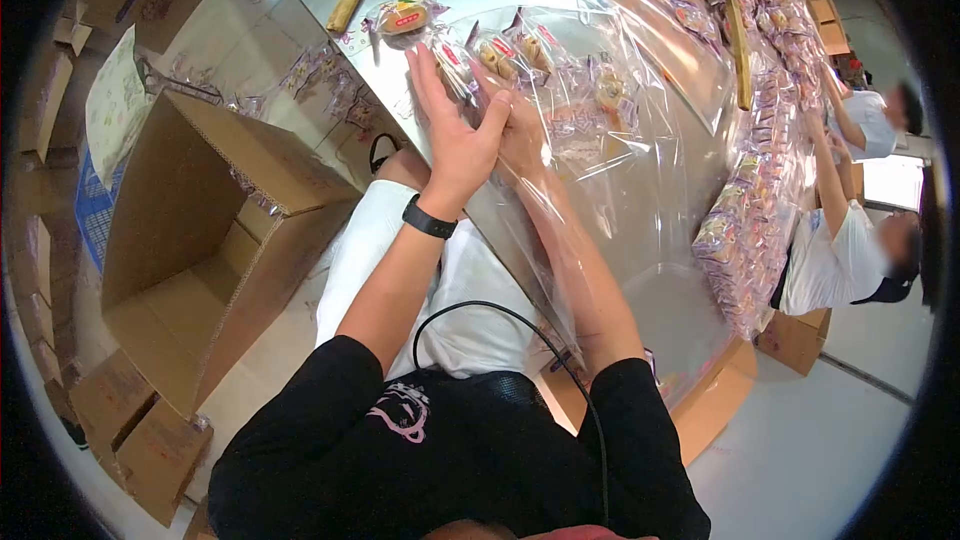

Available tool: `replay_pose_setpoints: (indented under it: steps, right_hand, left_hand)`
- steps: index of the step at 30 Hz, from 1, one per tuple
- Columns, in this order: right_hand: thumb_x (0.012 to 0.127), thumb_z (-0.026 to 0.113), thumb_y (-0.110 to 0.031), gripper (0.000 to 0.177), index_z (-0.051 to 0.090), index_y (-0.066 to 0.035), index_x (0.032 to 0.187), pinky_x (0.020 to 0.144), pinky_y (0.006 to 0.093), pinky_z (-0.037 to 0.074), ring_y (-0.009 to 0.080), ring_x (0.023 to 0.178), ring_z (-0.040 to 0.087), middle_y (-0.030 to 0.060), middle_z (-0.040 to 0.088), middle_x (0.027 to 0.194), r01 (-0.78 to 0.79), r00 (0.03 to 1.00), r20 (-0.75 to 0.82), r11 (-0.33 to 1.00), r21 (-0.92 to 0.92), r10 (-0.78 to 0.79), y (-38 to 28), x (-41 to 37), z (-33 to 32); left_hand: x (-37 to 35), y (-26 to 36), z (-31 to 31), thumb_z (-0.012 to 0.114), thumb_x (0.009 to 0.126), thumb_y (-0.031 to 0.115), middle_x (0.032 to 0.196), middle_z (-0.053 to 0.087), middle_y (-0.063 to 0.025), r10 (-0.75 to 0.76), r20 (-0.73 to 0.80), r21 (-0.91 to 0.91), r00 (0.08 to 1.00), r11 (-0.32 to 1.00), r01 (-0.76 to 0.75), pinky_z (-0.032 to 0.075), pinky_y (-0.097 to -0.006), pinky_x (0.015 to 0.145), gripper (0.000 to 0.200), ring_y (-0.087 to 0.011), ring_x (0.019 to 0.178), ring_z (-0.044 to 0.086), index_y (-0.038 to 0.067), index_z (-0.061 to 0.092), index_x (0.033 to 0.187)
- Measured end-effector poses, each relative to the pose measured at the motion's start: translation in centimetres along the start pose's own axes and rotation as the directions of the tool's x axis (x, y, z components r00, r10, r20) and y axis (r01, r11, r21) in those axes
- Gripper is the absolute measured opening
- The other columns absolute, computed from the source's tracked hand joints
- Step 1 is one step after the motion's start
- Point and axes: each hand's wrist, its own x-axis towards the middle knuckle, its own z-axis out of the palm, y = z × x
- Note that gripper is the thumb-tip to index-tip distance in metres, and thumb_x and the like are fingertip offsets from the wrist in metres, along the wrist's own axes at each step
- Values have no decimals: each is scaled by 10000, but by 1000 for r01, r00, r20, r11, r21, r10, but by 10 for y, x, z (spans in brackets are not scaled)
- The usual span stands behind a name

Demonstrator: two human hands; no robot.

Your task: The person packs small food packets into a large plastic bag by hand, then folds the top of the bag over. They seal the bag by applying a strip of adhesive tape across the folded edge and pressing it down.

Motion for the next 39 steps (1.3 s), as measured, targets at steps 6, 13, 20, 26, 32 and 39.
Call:
replay_pose_setpoints:
  steps: [6,13,20,26,32,39]
  right_hand:
    - [895,674,17,583,589,-119,1455,794,396,591,336,1025,725,177,695,1222,-87,994,50,988,-130,94,-18,3,-5]
    - [875,683,21,349,690,-5,1223,785,380,583,303,904,734,157,736,1066,-119,992,-50,975,-187,112,-35,-6,-5]
    - [817,754,-80,486,603,-32,1276,983,492,436,394,1073,584,200,614,1181,-346,906,-377,846,-405,190,-46,-1,-17]
    - [855,766,-63,434,633,-56,1269,1057,470,442,293,1151,625,137,676,1207,-393,891,-229,919,38,391,-20,1,-1]
    - [872,765,-105,353,729,-179,1216,990,467,451,362,1138,575,140,602,1268,-223,959,-237,934,-279,158,-19,5,0]
    - [822,583,114,776,391,-175,1517,1090,464,439,338,1278,533,212,488,1429,-174,922,-339,982,69,187,-19,1,-8]
  left_hand:
    - [9,0,-10,765,910,168,1597,248,-279,-93,-62,-148,994,985,83,336,-443,1192,866,-355,1493,297,-27,254,1582]
    - [22,22,-21,730,945,87,1477,433,-212,-309,-89,-356,947,898,259,452,-400,1110,724,-286,1381,446,-12,332,1541]
    - [17,4,-15,732,951,84,1526,392,-274,-247,-130,-404,960,898,176,368,-429,1186,758,-334,1444,411,-25,292,1559]
    - [17,5,-18,715,971,67,1545,382,-255,-260,-59,-509,964,838,195,356,-407,1194,760,-297,1447,406,-48,257,1566]
    - [16,-2,-20,756,936,53,1547,394,-232,-168,10,-452,986,879,154,367,-377,1184,834,-268,1430,420,-86,234,1571]
    - [11,-8,-17,813,856,24,1660,211,-217,-45,-54,-318,998,948,25,355,-394,1211,922,-279,1480,362,-76,248,1577]
